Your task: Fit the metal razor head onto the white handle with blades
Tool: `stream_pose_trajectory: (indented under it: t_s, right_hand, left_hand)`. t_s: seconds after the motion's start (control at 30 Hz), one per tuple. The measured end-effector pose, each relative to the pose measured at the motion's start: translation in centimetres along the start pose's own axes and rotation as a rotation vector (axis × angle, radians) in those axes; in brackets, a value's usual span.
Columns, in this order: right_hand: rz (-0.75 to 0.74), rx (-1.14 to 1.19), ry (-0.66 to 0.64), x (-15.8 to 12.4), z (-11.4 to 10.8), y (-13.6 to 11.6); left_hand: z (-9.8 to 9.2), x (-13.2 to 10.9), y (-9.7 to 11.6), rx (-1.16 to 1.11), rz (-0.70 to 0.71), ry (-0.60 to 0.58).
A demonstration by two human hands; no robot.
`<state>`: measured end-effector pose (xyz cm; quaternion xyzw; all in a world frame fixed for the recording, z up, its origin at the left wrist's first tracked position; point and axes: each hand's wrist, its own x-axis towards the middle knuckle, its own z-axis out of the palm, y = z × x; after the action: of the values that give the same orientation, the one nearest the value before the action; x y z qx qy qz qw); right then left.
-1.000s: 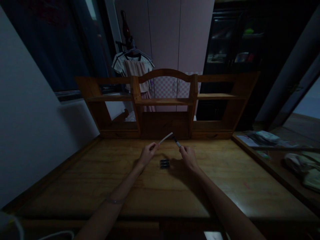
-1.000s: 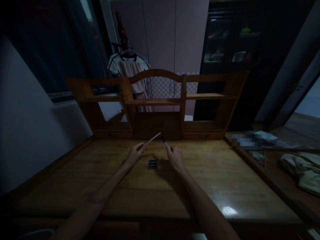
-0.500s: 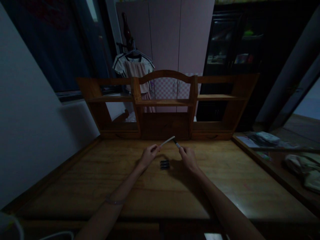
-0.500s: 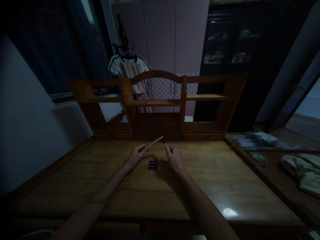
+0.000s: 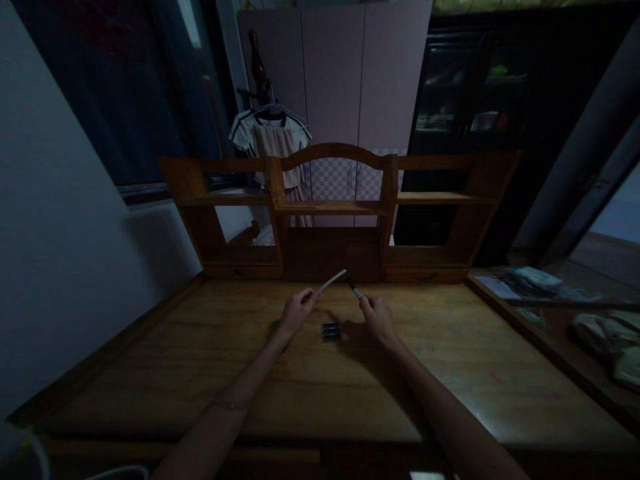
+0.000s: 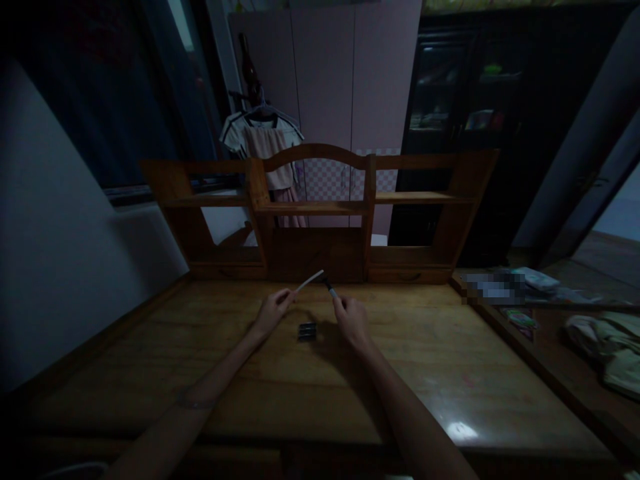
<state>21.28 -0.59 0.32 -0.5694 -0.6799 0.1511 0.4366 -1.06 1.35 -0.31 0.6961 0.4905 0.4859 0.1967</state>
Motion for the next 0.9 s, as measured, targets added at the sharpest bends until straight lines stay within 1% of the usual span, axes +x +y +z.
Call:
stream_pose_trajectory:
  t_s: [0.2, 0.4, 0.67, 0.77, 0.9]
  right_hand:
    - [-0.008, 0.009, 0.016, 0.03, -0.09, 0.03]
    - [-0.002, 0.001, 0.011, 0.16, 0.06, 0.18]
    - [-0.018, -0.024, -0.001, 0.02, 0.05, 0.25]
    - [-0.020, -0.009, -0.002, 0.02, 0.05, 0.21]
    - [0.018, 0.051, 0.036, 0.09, 0.18, 0.39]
  left_hand:
    - [0.11, -0.03, -0.13, -0.015, 0.037, -0.035]
    - [0.25, 0.15, -0.50, -0.015, 0.032, -0.049]
    - [0.12, 0.10, -0.25, -0.008, 0.020, -0.065]
    - [0.09, 0.08, -0.14, 0.000, 0.016, -0.070]
    - [0.21, 0.16, -0.47, -0.014, 0.008, -0.077]
